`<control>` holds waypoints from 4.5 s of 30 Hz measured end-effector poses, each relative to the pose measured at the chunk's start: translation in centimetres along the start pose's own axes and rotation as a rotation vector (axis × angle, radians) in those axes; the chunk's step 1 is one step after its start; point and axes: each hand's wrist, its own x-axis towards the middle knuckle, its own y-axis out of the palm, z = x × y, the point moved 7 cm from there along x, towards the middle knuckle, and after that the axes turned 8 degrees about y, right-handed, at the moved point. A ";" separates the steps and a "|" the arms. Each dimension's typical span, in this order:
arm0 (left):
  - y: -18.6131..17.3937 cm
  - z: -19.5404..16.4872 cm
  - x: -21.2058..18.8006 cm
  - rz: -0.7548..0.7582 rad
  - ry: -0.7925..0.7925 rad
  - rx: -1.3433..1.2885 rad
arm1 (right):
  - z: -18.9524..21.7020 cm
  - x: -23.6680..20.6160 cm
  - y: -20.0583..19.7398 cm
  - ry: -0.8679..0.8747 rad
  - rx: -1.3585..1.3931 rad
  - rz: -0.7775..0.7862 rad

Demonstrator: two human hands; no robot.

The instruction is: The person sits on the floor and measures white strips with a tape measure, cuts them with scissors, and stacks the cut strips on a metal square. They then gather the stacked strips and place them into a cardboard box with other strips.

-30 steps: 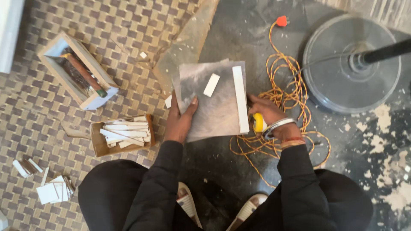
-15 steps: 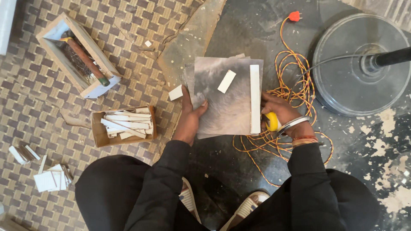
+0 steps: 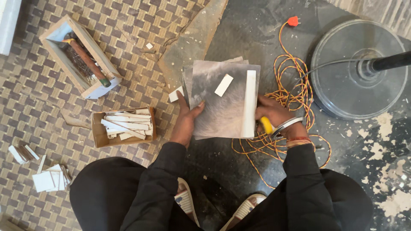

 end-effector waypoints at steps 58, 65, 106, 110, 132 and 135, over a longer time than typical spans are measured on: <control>0.7 -2.9 -5.2 0.035 0.063 0.988 | 2.7 -7.8 3.2 -0.530 -0.939 -0.681; 1.0 -4.3 -5.4 -0.017 0.225 1.013 | 3.3 -7.6 3.0 -0.599 -0.909 -0.659; 0.9 -3.1 -5.0 -0.059 0.116 1.093 | 3.1 -5.5 2.4 -0.656 -0.870 -0.683; 1.1 -4.8 -5.5 -0.167 0.390 1.098 | 2.8 -4.5 2.6 -0.514 -0.815 -0.680; 0.8 -4.3 -3.3 -0.035 0.157 1.143 | 3.2 -5.5 2.8 -0.616 -0.982 -0.799; 0.8 -4.0 -3.3 -0.003 0.079 1.113 | 3.1 -5.5 2.9 -0.609 -0.996 -0.804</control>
